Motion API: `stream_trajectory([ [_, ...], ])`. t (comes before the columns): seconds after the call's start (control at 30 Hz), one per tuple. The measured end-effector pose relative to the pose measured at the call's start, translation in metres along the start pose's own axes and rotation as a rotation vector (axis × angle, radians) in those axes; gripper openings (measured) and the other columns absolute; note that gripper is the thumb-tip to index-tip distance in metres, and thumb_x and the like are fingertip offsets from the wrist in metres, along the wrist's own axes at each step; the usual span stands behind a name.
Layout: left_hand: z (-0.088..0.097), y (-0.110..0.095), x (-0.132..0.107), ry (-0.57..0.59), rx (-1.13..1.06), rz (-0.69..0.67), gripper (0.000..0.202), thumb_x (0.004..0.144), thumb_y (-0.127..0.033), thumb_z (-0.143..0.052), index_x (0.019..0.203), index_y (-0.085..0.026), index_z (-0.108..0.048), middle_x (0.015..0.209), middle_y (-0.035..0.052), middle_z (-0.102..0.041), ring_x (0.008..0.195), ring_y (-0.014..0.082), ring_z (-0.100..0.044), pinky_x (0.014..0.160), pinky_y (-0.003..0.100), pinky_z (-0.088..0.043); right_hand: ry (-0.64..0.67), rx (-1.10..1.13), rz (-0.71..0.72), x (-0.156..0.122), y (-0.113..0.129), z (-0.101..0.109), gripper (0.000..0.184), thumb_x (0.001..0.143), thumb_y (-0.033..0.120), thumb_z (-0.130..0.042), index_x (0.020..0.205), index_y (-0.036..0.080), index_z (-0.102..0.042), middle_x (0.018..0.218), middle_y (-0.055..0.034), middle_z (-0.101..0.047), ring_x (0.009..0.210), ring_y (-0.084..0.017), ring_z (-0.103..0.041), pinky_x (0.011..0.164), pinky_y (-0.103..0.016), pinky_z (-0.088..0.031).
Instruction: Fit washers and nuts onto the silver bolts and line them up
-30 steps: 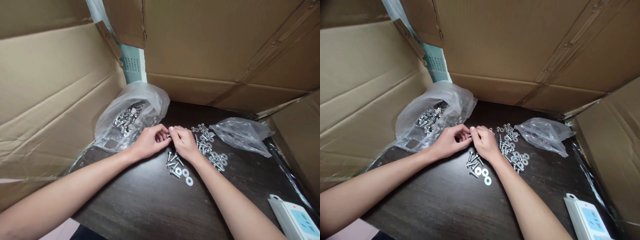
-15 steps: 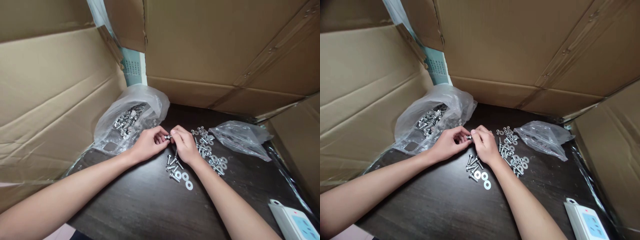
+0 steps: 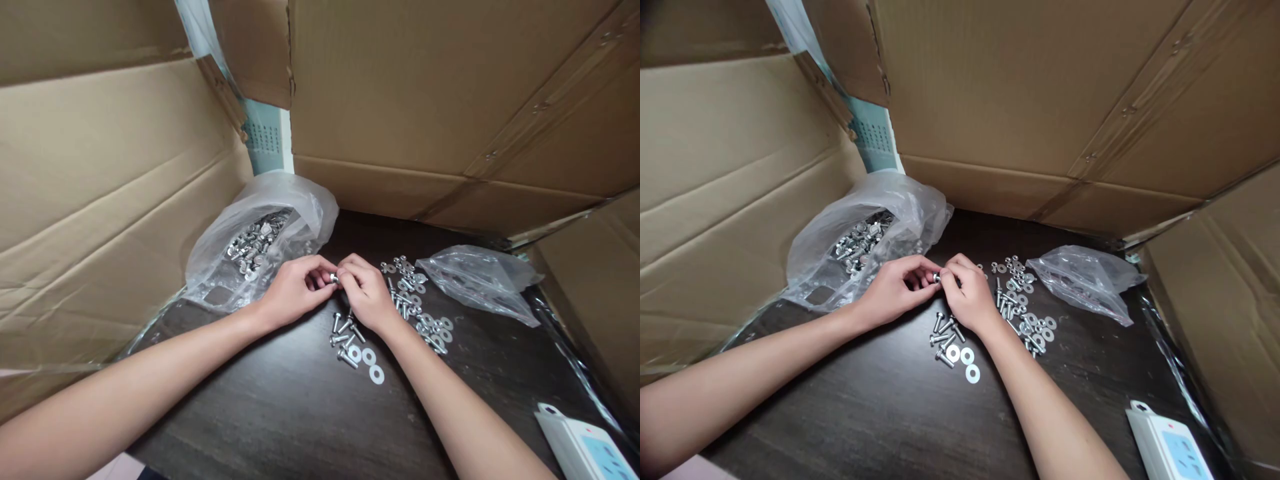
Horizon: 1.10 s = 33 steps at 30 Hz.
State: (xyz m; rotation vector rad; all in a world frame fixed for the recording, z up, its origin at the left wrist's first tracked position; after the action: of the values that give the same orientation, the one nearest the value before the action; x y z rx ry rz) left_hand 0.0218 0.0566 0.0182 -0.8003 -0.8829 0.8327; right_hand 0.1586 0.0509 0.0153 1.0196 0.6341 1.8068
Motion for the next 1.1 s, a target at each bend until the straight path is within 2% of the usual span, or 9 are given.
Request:
stream_trajectory([
  [0.13, 0.0015, 0.0009, 0.0001, -0.016, -0.011, 0.011, 0.012, 0.082, -0.011, -0.071, 0.093, -0.016, -0.07, 0.081, 0.0004, -0.073, 0.07, 0.0113, -0.065, 0.063, 0.021, -0.052, -0.027, 0.009, -0.005, -0.0004, 0.0014, 0.0017, 0.038, 0.102, 0.029, -0.047, 0.065, 0.021, -0.054, 0.075, -0.0025, -0.056, 0.07, -0.017, -0.056, 0.067, -0.032, -0.041],
  [0.4, -0.0012, 0.0019, -0.0005, 0.015, -0.04, 0.037, 0.013, 0.082, -0.014, -0.072, 0.093, -0.016, -0.065, 0.078, -0.0011, -0.069, 0.068, 0.0111, -0.064, 0.062, 0.021, -0.052, 0.02, 0.028, 0.045, -0.0004, 0.0041, 0.0027, 0.016, 0.086, 0.017, -0.051, 0.071, 0.022, -0.051, 0.079, -0.0024, -0.056, 0.074, -0.019, -0.054, 0.068, -0.032, -0.041],
  [0.53, -0.0033, 0.0013, -0.0003, 0.039, -0.033, -0.008, 0.022, 0.083, -0.016, -0.072, 0.105, -0.017, -0.067, 0.081, -0.0013, -0.067, 0.068, 0.0107, -0.063, 0.062, 0.021, -0.052, 0.006, 0.003, 0.045, -0.0003, 0.0033, 0.0021, 0.019, 0.086, 0.017, -0.05, 0.068, 0.022, -0.049, 0.079, -0.0027, -0.056, 0.075, -0.019, -0.055, 0.07, -0.033, -0.042],
  [0.67, -0.0041, 0.0023, -0.0002, 0.052, -0.054, 0.0, 0.014, 0.086, -0.019, -0.071, 0.1, -0.016, -0.069, 0.078, -0.001, -0.067, 0.067, 0.0104, -0.062, 0.061, 0.021, -0.052, -0.002, 0.016, 0.033, -0.0003, 0.0017, 0.0017, 0.02, 0.087, 0.017, -0.049, 0.067, 0.022, -0.05, 0.08, -0.0031, -0.057, 0.076, -0.019, -0.057, 0.071, -0.033, -0.043],
  [0.93, -0.0033, 0.0038, -0.0002, 0.039, -0.08, 0.058, 0.015, 0.085, -0.021, -0.071, 0.099, -0.016, -0.067, 0.078, -0.0003, -0.068, 0.067, 0.0114, -0.063, 0.061, 0.022, -0.053, -0.048, 0.018, 0.025, 0.0001, 0.0021, 0.0049, 0.018, 0.084, 0.017, -0.052, 0.067, 0.022, -0.053, 0.079, -0.0025, -0.058, 0.074, -0.019, -0.056, 0.069, -0.033, -0.043],
  [1.0, -0.0019, 0.0023, -0.0003, 0.023, -0.086, 0.056, 0.015, 0.085, -0.02, -0.072, 0.098, -0.016, -0.067, 0.08, 0.0008, -0.069, 0.069, 0.012, -0.065, 0.062, 0.022, -0.054, -0.034, 0.02, 0.018, 0.0003, 0.0023, 0.005, 0.018, 0.084, 0.018, -0.053, 0.067, 0.022, -0.054, 0.08, -0.0027, -0.058, 0.075, -0.019, -0.056, 0.07, -0.034, -0.043],
  [1.1, 0.0004, 0.0005, -0.0005, -0.005, -0.085, 0.048, 0.014, 0.084, -0.019, -0.073, 0.096, -0.016, -0.068, 0.081, 0.0011, -0.07, 0.07, 0.0121, -0.066, 0.063, 0.022, -0.054, 0.025, 0.037, 0.0, 0.0003, 0.0031, 0.0033, 0.028, 0.089, 0.023, -0.052, 0.061, 0.021, -0.051, 0.079, -0.0036, -0.058, 0.076, -0.02, -0.058, 0.072, -0.035, -0.043],
])
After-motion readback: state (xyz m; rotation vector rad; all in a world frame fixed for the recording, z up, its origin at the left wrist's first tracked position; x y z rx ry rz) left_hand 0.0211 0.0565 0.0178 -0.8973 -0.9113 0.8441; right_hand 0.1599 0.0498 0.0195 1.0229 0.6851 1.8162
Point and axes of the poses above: each hand's wrist, its own x-axis towards the middle knuckle, its own z-axis out of the back of the hand, y = z × x, the point moved 7 cm from there along x, towards the middle knuckle
